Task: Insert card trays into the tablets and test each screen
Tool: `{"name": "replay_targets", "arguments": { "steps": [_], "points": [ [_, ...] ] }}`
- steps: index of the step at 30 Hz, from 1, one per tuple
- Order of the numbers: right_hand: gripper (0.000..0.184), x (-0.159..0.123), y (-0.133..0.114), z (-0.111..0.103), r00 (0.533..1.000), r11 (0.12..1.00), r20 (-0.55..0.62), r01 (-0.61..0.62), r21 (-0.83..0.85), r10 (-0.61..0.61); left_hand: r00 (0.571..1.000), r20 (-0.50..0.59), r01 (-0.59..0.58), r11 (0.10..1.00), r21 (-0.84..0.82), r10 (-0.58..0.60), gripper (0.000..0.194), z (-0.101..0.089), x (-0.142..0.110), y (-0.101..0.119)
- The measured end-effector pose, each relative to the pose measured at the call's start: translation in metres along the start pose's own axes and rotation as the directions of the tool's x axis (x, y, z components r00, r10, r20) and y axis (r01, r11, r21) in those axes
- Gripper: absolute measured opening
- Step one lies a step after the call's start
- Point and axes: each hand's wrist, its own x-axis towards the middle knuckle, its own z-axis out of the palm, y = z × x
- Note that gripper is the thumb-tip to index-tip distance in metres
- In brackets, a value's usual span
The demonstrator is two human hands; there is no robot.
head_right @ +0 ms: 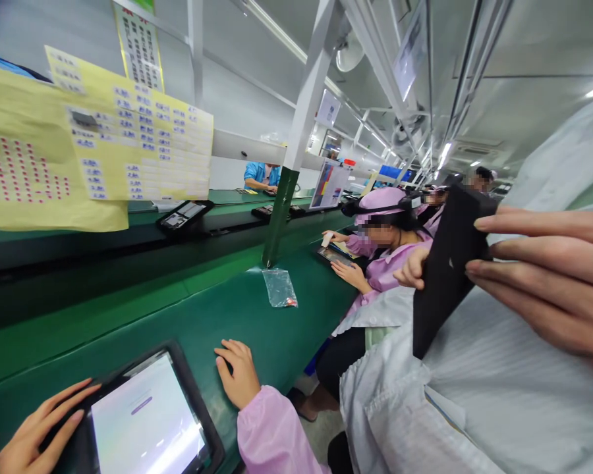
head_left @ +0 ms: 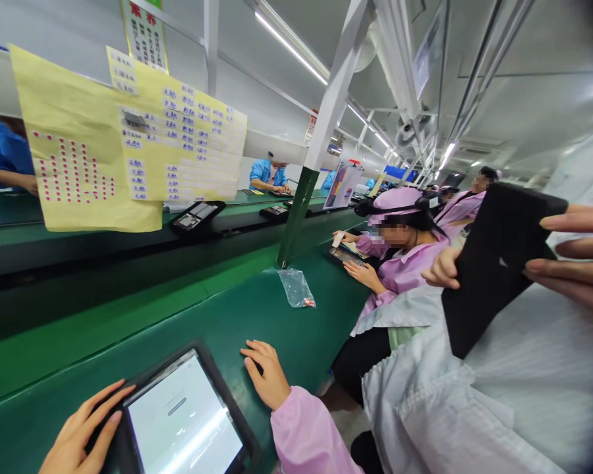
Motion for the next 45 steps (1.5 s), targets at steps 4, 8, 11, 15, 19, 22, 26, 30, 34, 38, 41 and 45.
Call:
{"name": "replay_targets", "arguments": {
  "steps": [4, 8, 11, 15, 19, 22, 26, 30, 34, 38, 41, 45],
  "points": [
    [0.029, 0.000, 0.001, 0.000, 1.000, 1.000, -0.008, 0.005, 0.006, -0.005, 1.000, 0.004, -0.009, 1.000, -0.026, 0.009, 0.036, 0.000, 0.000, 0.000],
    [0.029, 0.000, 0.000, -0.001, 1.000, 1.000, -0.005, 0.004, 0.009, -0.004, 0.999, -0.010, 0.030, 0.997, -0.077, -0.031, 0.034, 0.000, -0.001, 0.006],
    [0.028, 0.000, -0.001, -0.002, 1.000, 1.000, -0.003, 0.004, 0.010, -0.004, 0.998, -0.010, 0.067, 0.992, -0.104, -0.068, 0.037, -0.001, 0.000, 0.012],
    [0.028, 0.000, -0.001, -0.002, 1.000, 1.000, -0.008, 0.010, 0.006, -0.009, 0.998, -0.014, 0.066, 0.990, -0.123, -0.069, 0.040, -0.003, 0.001, 0.017],
    [0.029, 0.000, 0.000, -0.001, 1.000, 1.000, -0.013, 0.014, 0.003, -0.013, 0.998, -0.021, 0.057, 0.992, -0.114, -0.060, 0.040, -0.001, 0.003, 0.016],
    [0.029, 0.000, 0.001, -0.001, 1.000, 1.000, -0.005, 0.012, 0.002, -0.012, 0.998, -0.021, 0.049, 0.994, -0.096, -0.051, 0.033, -0.002, 0.003, 0.016],
    [0.030, -0.001, 0.001, -0.001, 1.000, 1.000, 0.010, 0.006, 0.002, -0.006, 0.997, -0.030, 0.063, 0.996, -0.068, -0.065, 0.033, -0.009, 0.004, 0.026],
    [0.031, -0.001, 0.001, -0.001, 1.000, 1.000, 0.024, 0.008, -0.002, -0.008, 0.998, -0.004, 0.070, 0.997, -0.030, -0.070, 0.041, -0.016, 0.005, 0.037],
    [0.031, -0.001, 0.002, -0.001, 0.999, 1.000, 0.030, 0.022, -0.004, -0.022, 0.998, -0.018, 0.054, 0.998, -0.007, -0.054, 0.043, -0.016, 0.005, 0.038],
    [0.031, -0.001, 0.002, -0.001, 0.999, 0.999, 0.031, 0.030, -0.011, -0.030, 0.999, -0.010, 0.046, 0.999, -0.001, -0.046, 0.043, -0.014, 0.003, 0.035],
    [0.031, -0.002, 0.002, -0.001, 0.999, 0.999, 0.028, 0.034, -0.018, -0.033, 0.999, 0.001, 0.047, 0.999, -0.007, -0.047, 0.045, -0.014, 0.003, 0.035],
    [0.031, -0.002, 0.003, 0.000, 0.999, 0.999, 0.026, 0.043, -0.022, -0.042, 0.999, 0.001, 0.054, 0.998, -0.010, -0.054, 0.045, -0.015, 0.004, 0.038]
  ]
}}
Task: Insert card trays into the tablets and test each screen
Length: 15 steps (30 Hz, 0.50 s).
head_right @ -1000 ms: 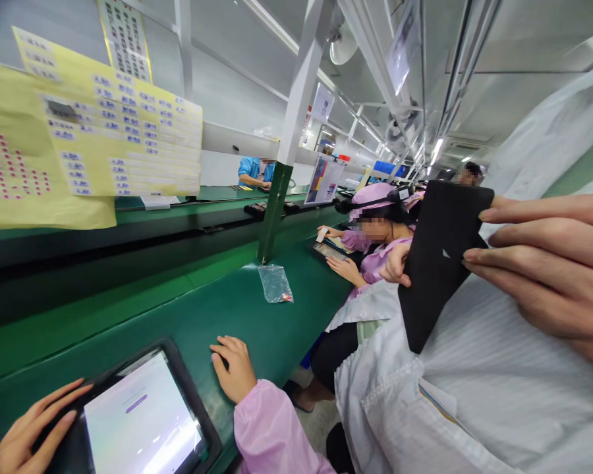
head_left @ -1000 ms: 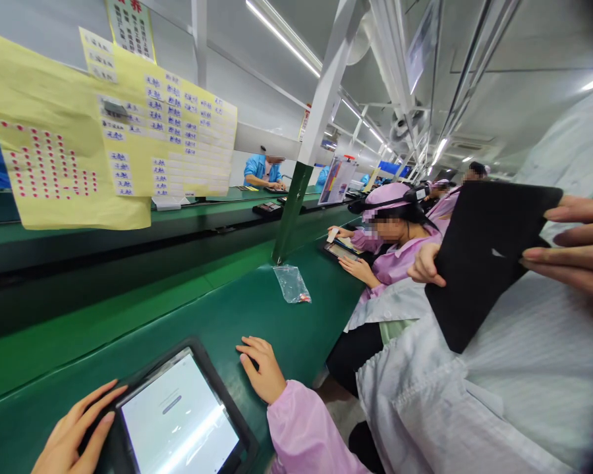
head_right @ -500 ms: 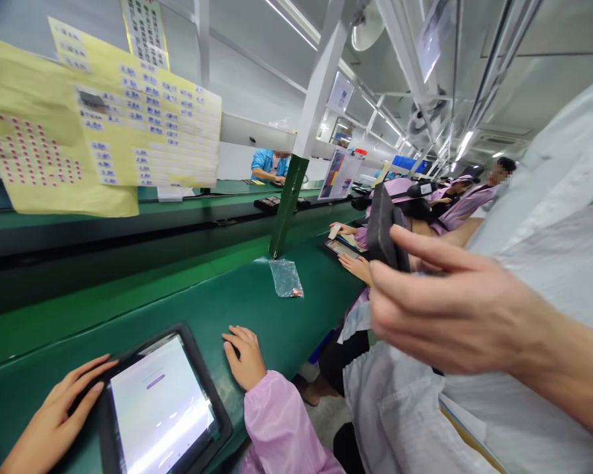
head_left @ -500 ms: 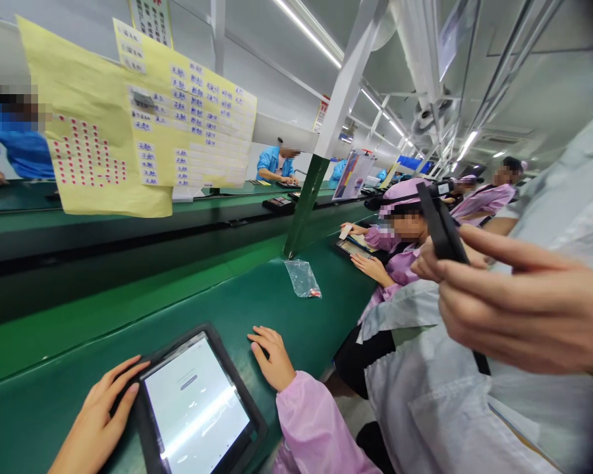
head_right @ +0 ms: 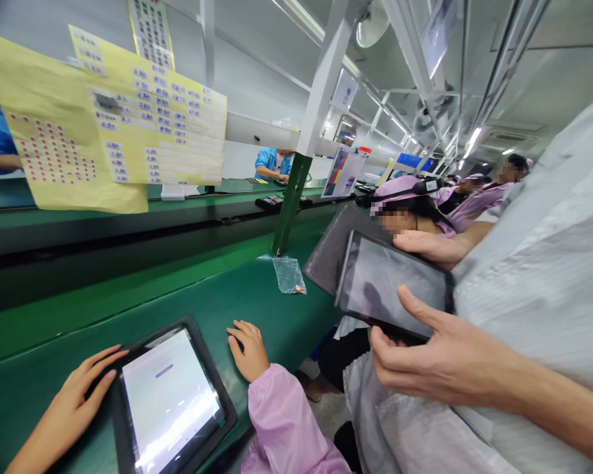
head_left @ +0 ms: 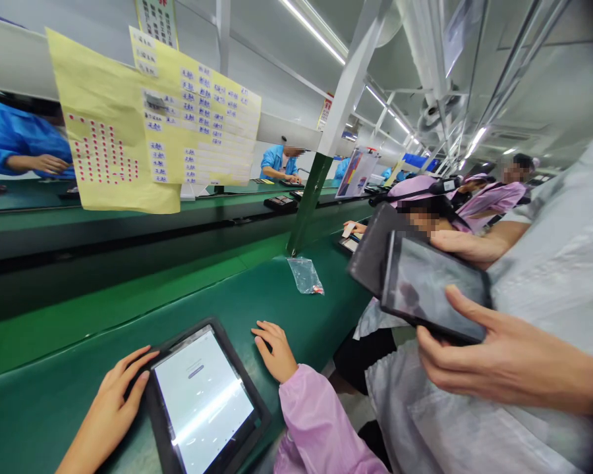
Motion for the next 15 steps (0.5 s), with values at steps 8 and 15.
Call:
{"name": "replay_targets", "arguments": {
  "steps": [8, 15],
  "points": [
    [0.030, -0.0005, 0.0021, 0.0006, 1.000, 1.000, 0.005, 0.006, -0.010, -0.006, 1.000, -0.014, -0.022, 1.000, 0.014, 0.022, 0.044, -0.0009, -0.0008, -0.0002],
    [0.030, 0.0006, 0.0049, 0.0028, 1.000, 1.000, 0.003, 0.008, -0.017, -0.008, 0.999, -0.019, -0.035, 0.999, 0.018, 0.036, 0.044, 0.0017, -0.0008, -0.0034]
  ]
}}
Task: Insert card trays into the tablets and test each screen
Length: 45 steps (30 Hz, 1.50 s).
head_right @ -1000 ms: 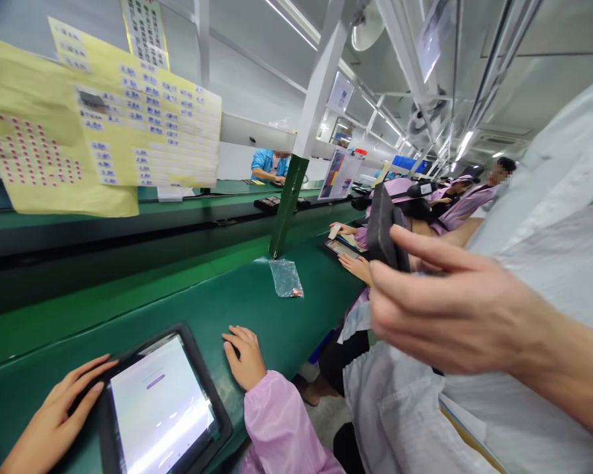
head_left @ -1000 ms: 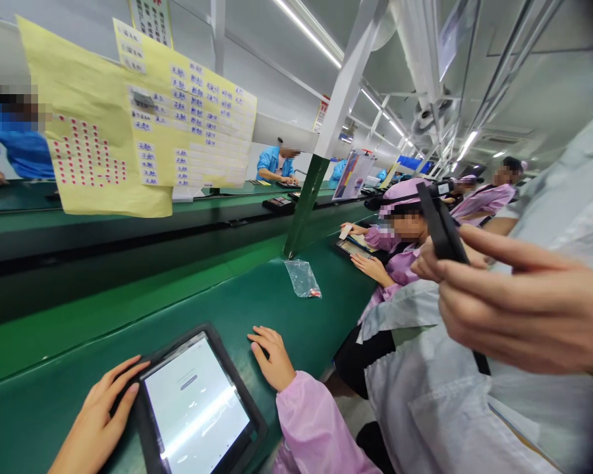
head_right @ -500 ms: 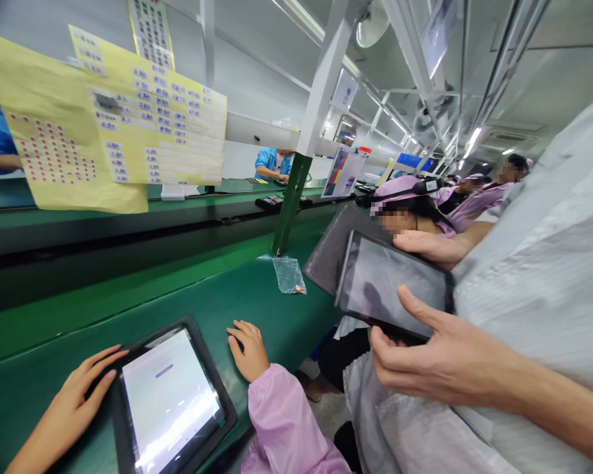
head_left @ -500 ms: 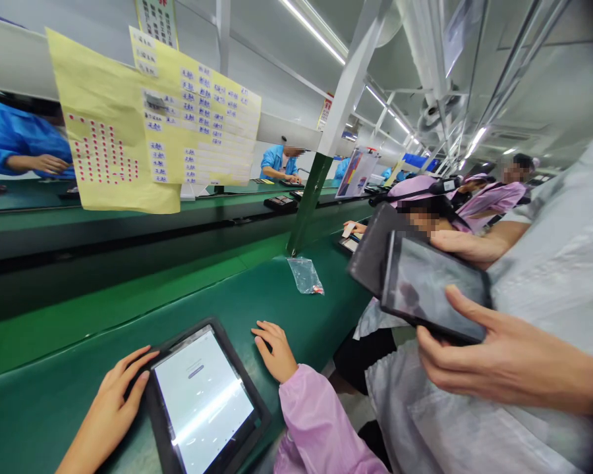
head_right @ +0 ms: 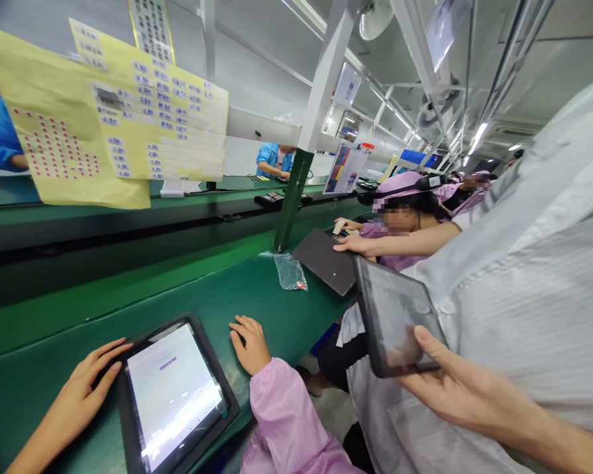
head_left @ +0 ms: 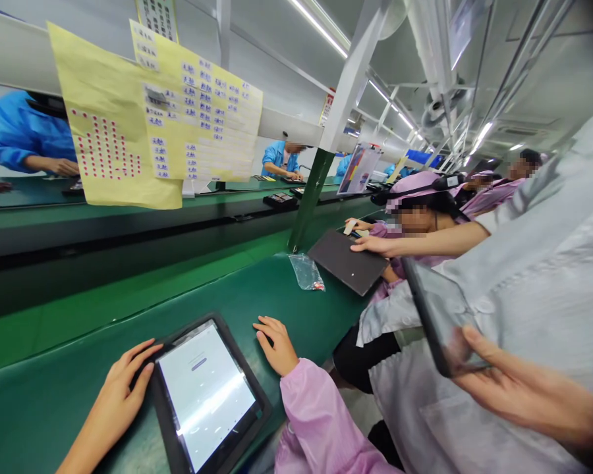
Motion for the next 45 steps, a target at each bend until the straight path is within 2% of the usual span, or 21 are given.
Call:
{"name": "replay_targets", "arguments": {
  "steps": [8, 18, 34, 36, 38, 42, 45],
  "points": [
    [0.029, 0.000, -0.003, -0.003, 1.000, 1.000, -0.001, 0.006, -0.014, -0.006, 1.000, -0.006, -0.014, 1.000, 0.010, 0.014, 0.042, 0.001, 0.000, -0.002],
    [0.032, -0.001, -0.003, -0.005, 1.000, 1.000, 0.020, 0.005, 0.008, -0.005, 1.000, 0.011, 0.005, 1.000, 0.000, -0.005, 0.047, -0.005, -0.002, 0.013],
    [0.032, -0.001, -0.005, -0.007, 1.000, 1.000, -0.006, 0.011, 0.005, -0.011, 0.999, 0.028, 0.019, 1.000, -0.009, -0.019, 0.042, -0.007, -0.001, 0.017],
    [0.033, -0.003, -0.009, -0.007, 1.000, 1.000, -0.001, 0.015, 0.018, -0.015, 0.999, 0.018, 0.027, 1.000, -0.003, -0.026, 0.042, -0.008, -0.001, 0.024],
    [0.034, -0.005, -0.016, -0.003, 1.000, 0.999, 0.023, 0.021, 0.048, -0.022, 0.998, -0.041, 0.054, 0.998, 0.040, -0.053, 0.043, -0.009, -0.005, 0.036],
    [0.040, -0.005, -0.037, 0.013, 0.992, 0.989, 0.115, 0.028, 0.148, -0.045, 0.968, -0.188, 0.198, 0.968, 0.156, -0.168, 0.041, -0.010, -0.026, 0.074],
    [0.045, 0.000, -0.049, 0.030, 0.983, 0.978, 0.179, 0.005, 0.207, -0.043, 0.940, -0.228, 0.287, 0.950, 0.122, -0.255, 0.039, -0.001, -0.042, 0.103]
  ]
}}
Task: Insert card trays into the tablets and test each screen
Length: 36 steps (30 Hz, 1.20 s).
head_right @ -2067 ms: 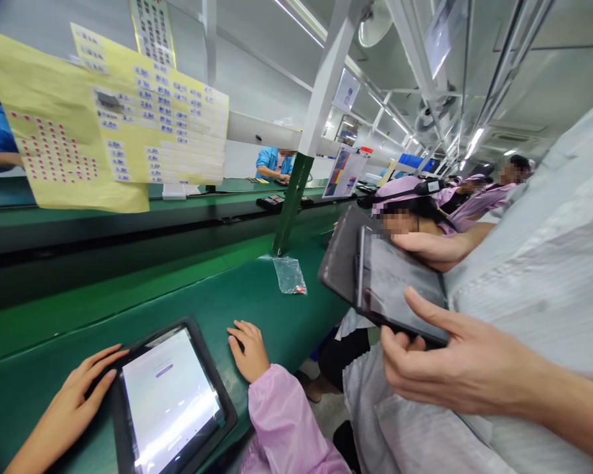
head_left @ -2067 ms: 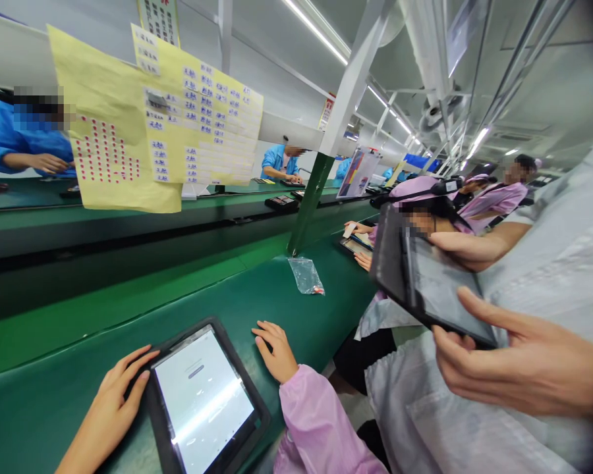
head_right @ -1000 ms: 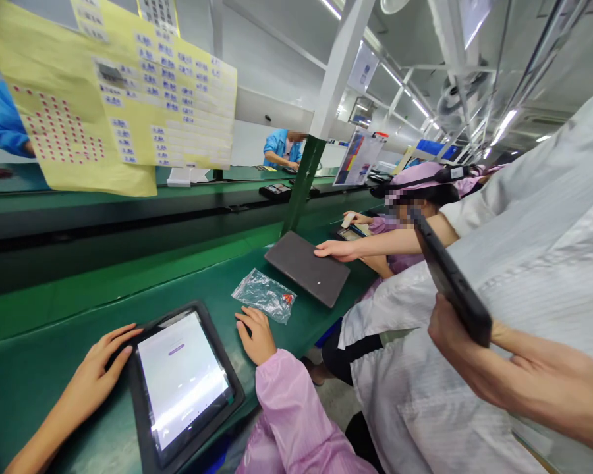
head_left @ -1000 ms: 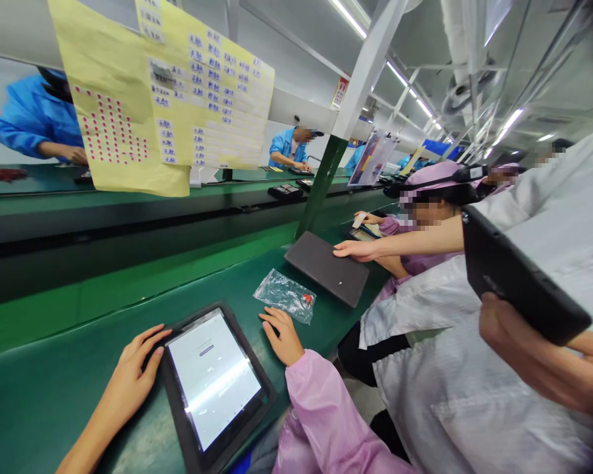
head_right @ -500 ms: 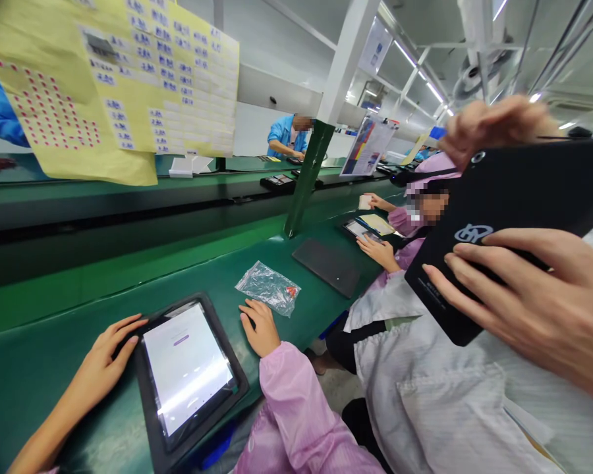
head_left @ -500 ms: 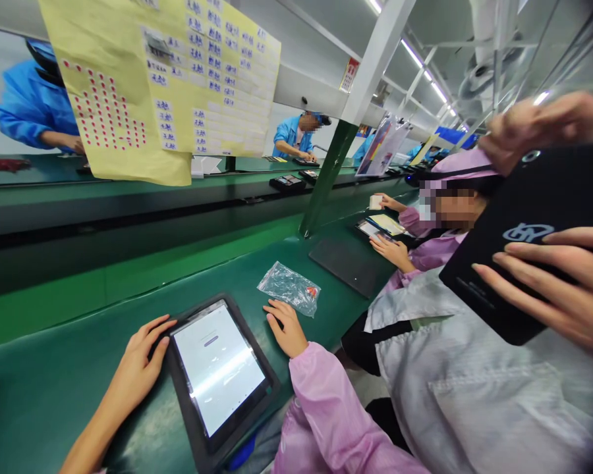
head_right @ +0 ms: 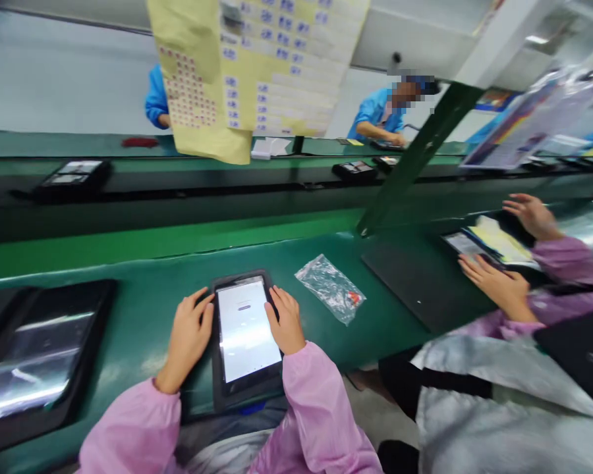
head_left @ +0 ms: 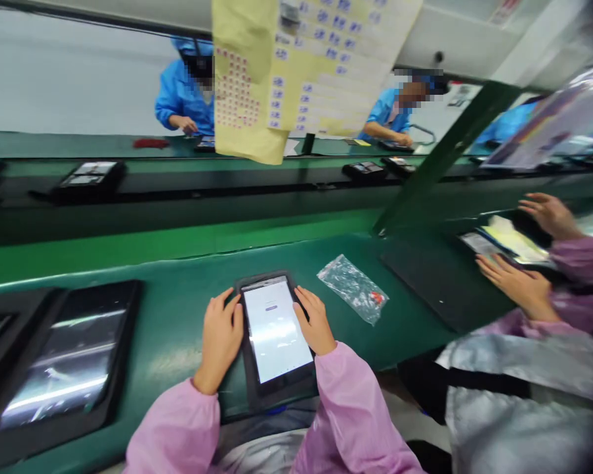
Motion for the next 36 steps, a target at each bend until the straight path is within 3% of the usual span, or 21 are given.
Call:
{"name": "replay_targets", "arguments": {
  "steps": [4, 8, 12, 14, 16, 19, 22, 25, 26, 28, 32, 34, 36],
  "points": [
    [0.055, 0.008, -0.001, 0.011, 0.999, 0.997, 0.037, -0.040, 0.065, 0.038, 0.984, -0.019, 0.172, 0.968, -0.185, -0.179, 0.042, 0.014, -0.014, 0.024],
    [0.061, 0.007, 0.001, 0.004, 0.996, 0.986, 0.059, -0.071, 0.148, 0.062, 0.925, -0.022, 0.334, 0.840, -0.428, -0.379, 0.036, 0.027, -0.010, 0.042],
    [0.058, 0.000, -0.014, -0.011, 0.996, 0.917, 0.062, -0.080, 0.391, 0.061, 0.889, -0.023, 0.322, 0.662, -0.677, -0.457, 0.032, 0.017, 0.000, 0.061],
    [0.057, -0.004, -0.030, -0.018, 0.999, 0.826, 0.052, -0.044, 0.561, 0.017, 0.923, -0.039, 0.207, 0.579, -0.789, -0.383, 0.031, -0.001, 0.007, 0.072],
    [0.058, -0.009, -0.046, -0.026, 0.998, 0.767, 0.032, 0.026, 0.641, -0.061, 0.968, -0.089, 0.061, 0.563, -0.824, -0.235, 0.033, -0.026, 0.016, 0.083],
    [0.060, -0.016, -0.057, -0.045, 0.988, 0.770, 0.031, 0.100, 0.631, -0.154, 0.994, -0.113, -0.092, 0.674, -0.733, 0.013, 0.037, -0.062, 0.029, 0.101],
    [0.051, -0.012, -0.040, -0.080, 0.980, 0.852, 0.056, 0.138, 0.505, -0.192, 0.963, -0.096, -0.263, 0.795, -0.546, 0.253, 0.018, -0.085, 0.032, 0.115],
    [0.042, 0.016, 0.000, -0.121, 0.991, 0.982, -0.031, 0.130, 0.140, -0.126, 0.907, -0.090, -0.407, 0.803, -0.436, 0.412, 0.012, -0.095, 0.026, 0.122],
    [0.042, 0.032, 0.014, -0.132, 0.991, 0.993, -0.058, 0.119, -0.026, -0.121, 0.898, -0.078, -0.423, 0.800, -0.426, 0.433, 0.015, -0.097, 0.024, 0.123],
    [0.040, 0.068, 0.039, -0.146, 0.992, 0.985, -0.020, 0.124, -0.120, -0.127, 0.893, -0.059, -0.429, 0.805, -0.410, 0.446, 0.017, -0.100, 0.021, 0.126],
    [0.017, 0.133, 0.061, -0.141, 0.957, 0.971, 0.247, 0.189, -0.146, -0.149, 0.902, -0.065, -0.416, 0.823, -0.386, 0.426, 0.006, -0.103, 0.016, 0.134],
    [0.003, 0.152, 0.062, -0.137, 0.931, 0.970, 0.341, 0.193, -0.145, -0.134, 0.929, -0.061, -0.359, 0.846, -0.394, 0.365, 0.003, -0.103, 0.015, 0.138],
    [0.015, 0.164, 0.061, -0.140, 0.916, 0.976, 0.388, 0.169, -0.135, -0.105, 0.970, -0.053, -0.234, 0.859, -0.455, 0.236, 0.010, -0.100, 0.018, 0.139]
  ]
}}
